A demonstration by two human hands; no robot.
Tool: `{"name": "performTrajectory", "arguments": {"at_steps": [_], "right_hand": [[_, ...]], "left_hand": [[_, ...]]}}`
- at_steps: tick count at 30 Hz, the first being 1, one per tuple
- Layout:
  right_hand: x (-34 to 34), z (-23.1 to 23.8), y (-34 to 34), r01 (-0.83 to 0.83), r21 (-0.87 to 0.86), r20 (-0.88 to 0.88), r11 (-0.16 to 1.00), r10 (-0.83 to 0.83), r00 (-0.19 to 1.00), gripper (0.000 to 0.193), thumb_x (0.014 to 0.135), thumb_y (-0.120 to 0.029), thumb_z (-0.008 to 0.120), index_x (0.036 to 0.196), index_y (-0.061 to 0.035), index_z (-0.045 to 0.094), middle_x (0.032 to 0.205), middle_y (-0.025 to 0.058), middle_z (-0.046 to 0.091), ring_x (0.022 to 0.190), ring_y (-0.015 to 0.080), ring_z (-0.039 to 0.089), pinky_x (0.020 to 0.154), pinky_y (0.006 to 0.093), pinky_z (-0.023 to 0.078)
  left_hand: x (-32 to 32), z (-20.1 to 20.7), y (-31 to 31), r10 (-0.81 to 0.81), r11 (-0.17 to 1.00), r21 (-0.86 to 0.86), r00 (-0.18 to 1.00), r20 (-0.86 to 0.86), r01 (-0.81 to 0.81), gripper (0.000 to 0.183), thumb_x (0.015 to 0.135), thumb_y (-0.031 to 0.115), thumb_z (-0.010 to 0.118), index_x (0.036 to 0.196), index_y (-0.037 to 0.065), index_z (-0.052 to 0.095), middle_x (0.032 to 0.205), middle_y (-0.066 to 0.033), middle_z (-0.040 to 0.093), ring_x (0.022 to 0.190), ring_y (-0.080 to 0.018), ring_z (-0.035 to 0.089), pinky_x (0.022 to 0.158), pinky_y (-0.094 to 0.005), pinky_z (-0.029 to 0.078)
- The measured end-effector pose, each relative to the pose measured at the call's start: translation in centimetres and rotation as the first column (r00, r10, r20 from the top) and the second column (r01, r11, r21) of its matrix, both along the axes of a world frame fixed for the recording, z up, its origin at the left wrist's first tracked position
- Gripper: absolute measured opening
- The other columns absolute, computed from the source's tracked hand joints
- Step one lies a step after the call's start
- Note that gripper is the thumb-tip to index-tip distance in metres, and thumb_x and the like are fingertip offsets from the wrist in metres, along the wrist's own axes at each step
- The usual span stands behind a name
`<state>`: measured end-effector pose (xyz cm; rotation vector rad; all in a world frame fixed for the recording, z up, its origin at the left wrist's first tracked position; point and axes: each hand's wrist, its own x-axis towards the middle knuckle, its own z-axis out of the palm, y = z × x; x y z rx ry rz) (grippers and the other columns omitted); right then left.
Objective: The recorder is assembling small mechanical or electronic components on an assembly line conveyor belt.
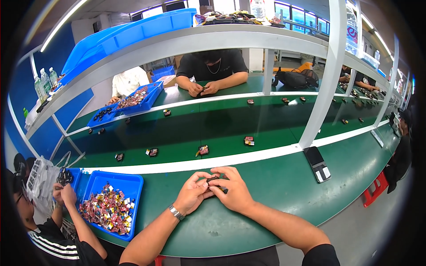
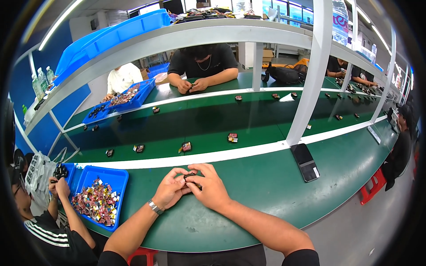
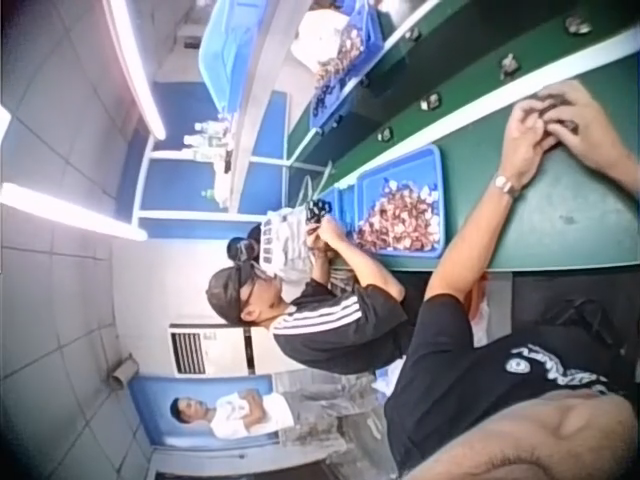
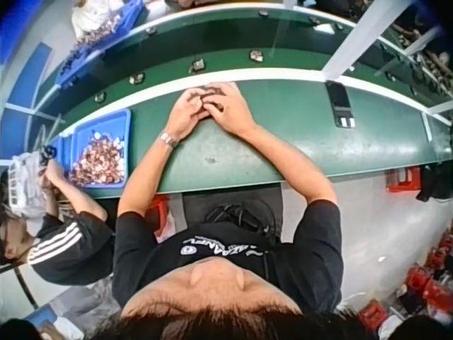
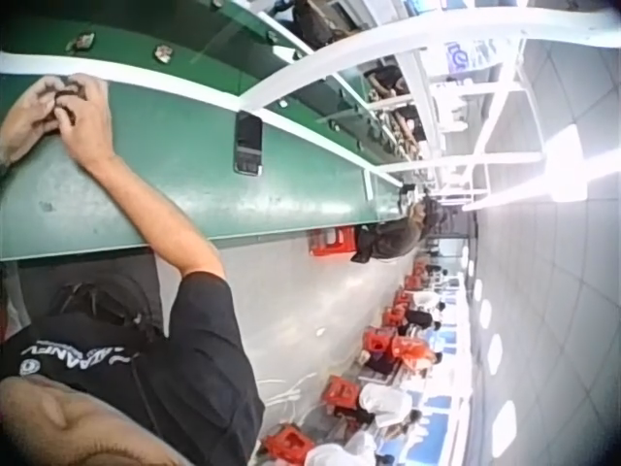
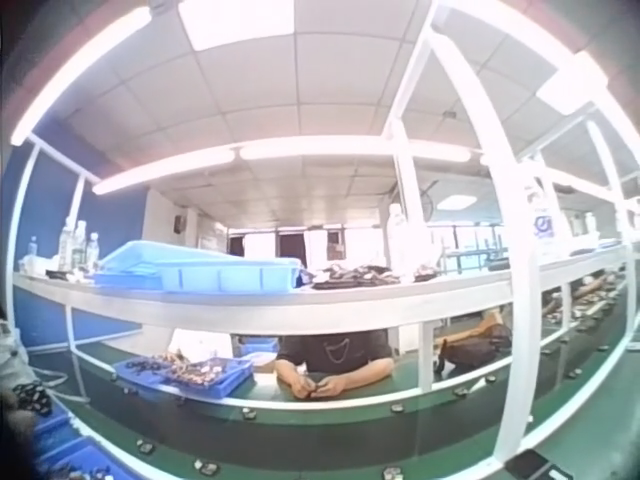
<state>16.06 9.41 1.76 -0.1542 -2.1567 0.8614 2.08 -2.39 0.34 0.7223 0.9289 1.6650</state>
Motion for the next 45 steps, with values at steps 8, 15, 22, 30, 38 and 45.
{"name": "performTrajectory", "arguments": {"at_steps": [8, 15, 22, 30, 38, 45], "right_hand": [[0.2, 0.7, -0.1, 0.009, 0.107, -0.052, 0.994, -0.003, 0.999, 0.017, 0.076, -0.002, 0.072, 0.093, -0.0043, 0.071, 0.120, 0.0086, 0.060, 0.115, 0.0286, 0.053, 0.092, 0.0379, 0.049], [0.0, 0.4, -0.4, -0.017, 0.092, -0.098, 0.996, 0.026, 0.995, 0.019, 0.074, 0.000, 0.073, 0.092, -0.0072, 0.072, 0.124, 0.0084, 0.059, 0.119, 0.0304, 0.052, 0.095, 0.0395, 0.048], [0.3, 0.6, 0.3, 0.007, 0.120, -0.091, 0.993, 0.004, 0.996, 0.020, 0.074, -0.001, 0.072, 0.093, -0.0071, 0.072, 0.127, 0.0085, 0.058, 0.122, 0.0321, 0.050, 0.098, 0.0417, 0.046], [0.4, 0.6, -0.1, -0.011, 0.094, -0.044, 0.996, 0.015, 0.999, 0.021, 0.077, -0.002, 0.070, 0.097, -0.0068, 0.071, 0.125, 0.0103, 0.058, 0.121, 0.0318, 0.050, 0.097, 0.0408, 0.047], [0.1, 1.3, 0.1, 0.057, 0.136, -0.068, 0.989, -0.048, 0.997, 0.016, 0.076, -0.001, 0.071, 0.091, -0.0060, 0.069, 0.108, 0.0080, 0.060, 0.102, 0.0273, 0.059, 0.080, 0.0353, 0.053], [0.0, 1.2, 0.3, 0.118, 0.310, -0.035, 0.943, -0.112, 0.993, 0.016, 0.074, -0.004, 0.072, 0.089, -0.0071, 0.068, 0.097, 0.0045, 0.062, 0.088, 0.0224, 0.062, 0.064, 0.0323, 0.055]], "left_hand": [[-0.3, -0.6, -0.1, 0.002, 0.997, 0.072, 1.000, -0.010, -0.001, 0.022, 0.099, 0.006, 0.053, 0.119, 0.007, 0.047, 0.131, -0.0151, 0.055, 0.119, -0.0232, 0.057, 0.103, -0.0442, 0.048], [-0.3, -1.0, -0.1, -0.013, 0.996, 0.089, 1.000, -0.013, 0.014, 0.020, 0.098, 0.006, 0.053, 0.118, 0.008, 0.048, 0.138, -0.0169, 0.050, 0.121, -0.0242, 0.056, 0.104, -0.0459, 0.046], [-0.1, -0.5, -0.1, -0.017, 0.995, 0.100, 1.000, -0.012, 0.018, 0.020, 0.098, 0.006, 0.053, 0.117, 0.009, 0.049, 0.141, -0.0165, 0.049, 0.122, -0.0237, 0.055, 0.104, -0.0451, 0.047], [0.2, -0.6, 0.2, 0.040, 0.995, 0.090, 0.999, -0.013, -0.038, 0.021, 0.099, 0.007, 0.053, 0.119, 0.008, 0.047, 0.138, -0.0140, 0.052, 0.121, -0.0229, 0.055, 0.103, -0.0437, 0.047], [0.3, -0.1, 0.1, 0.047, 0.998, 0.031, 0.999, -0.010, -0.047, 0.025, 0.100, 0.008, 0.052, 0.123, 0.007, 0.043, 0.130, -0.0131, 0.057, 0.117, -0.0217, 0.057, 0.103, -0.0431, 0.047], [0.6, 0.3, 0.1, 0.036, 0.999, -0.010, 0.999, -0.007, -0.037, 0.026, 0.099, 0.008, 0.052, 0.123, 0.006, 0.043, 0.123, -0.0120, 0.059, 0.115, -0.0205, 0.058, 0.102, -0.0415, 0.048]]}}
